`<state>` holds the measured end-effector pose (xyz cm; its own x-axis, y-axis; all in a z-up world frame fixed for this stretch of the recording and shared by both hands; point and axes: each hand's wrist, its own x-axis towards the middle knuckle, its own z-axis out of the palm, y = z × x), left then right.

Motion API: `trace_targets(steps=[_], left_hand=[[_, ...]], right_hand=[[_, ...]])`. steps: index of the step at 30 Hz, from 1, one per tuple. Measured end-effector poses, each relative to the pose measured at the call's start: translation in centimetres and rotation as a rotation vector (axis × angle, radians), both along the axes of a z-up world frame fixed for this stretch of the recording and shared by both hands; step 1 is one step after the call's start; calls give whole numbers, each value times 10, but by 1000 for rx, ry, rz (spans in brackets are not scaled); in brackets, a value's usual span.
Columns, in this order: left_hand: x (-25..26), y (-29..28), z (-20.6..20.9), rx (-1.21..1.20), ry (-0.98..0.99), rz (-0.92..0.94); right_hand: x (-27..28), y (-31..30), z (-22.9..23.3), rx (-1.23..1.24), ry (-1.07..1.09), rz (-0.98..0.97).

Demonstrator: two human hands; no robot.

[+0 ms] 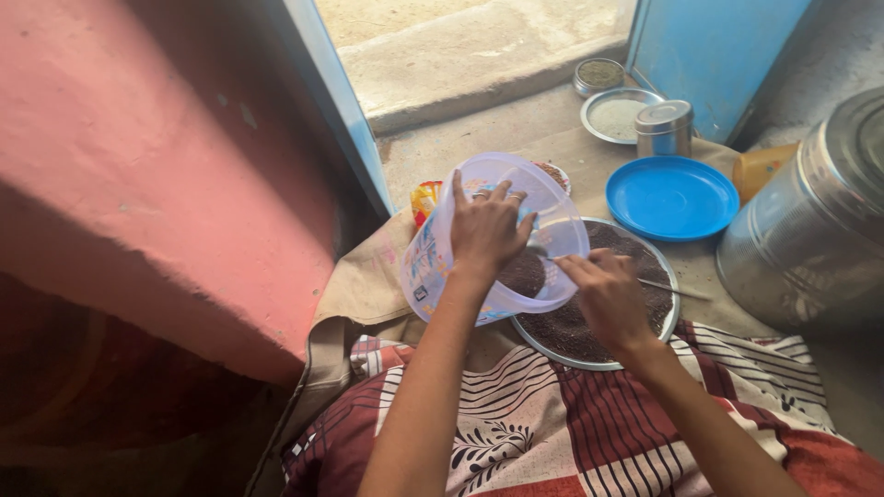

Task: The person scoops dark seeds from a plastic container into a metal tray using a ladle, then spreads and levels the seeds with both hands. The person repeats this scooping and spreading cycle throughout the clip.

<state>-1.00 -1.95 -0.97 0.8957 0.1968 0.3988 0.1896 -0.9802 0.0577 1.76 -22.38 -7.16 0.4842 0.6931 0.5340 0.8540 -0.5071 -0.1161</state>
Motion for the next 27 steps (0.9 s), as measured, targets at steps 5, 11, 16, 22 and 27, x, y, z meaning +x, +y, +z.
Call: trace_targets(steps=[5, 11, 16, 22, 27], left_hand=[[4, 9, 1, -25, 48, 13], [7, 25, 2, 31, 24, 20], [10, 35, 3, 3, 60, 23], [25, 34, 14, -53, 35, 8], [38, 35, 18, -107, 27, -13]], right_hand=[[0, 4, -16, -25, -34, 16], [0, -23, -62, 340, -19, -19], [32, -74, -144, 340, 283, -336], [105, -104, -218, 9, 488, -564], [128, -95, -242, -90, 435, -581]])
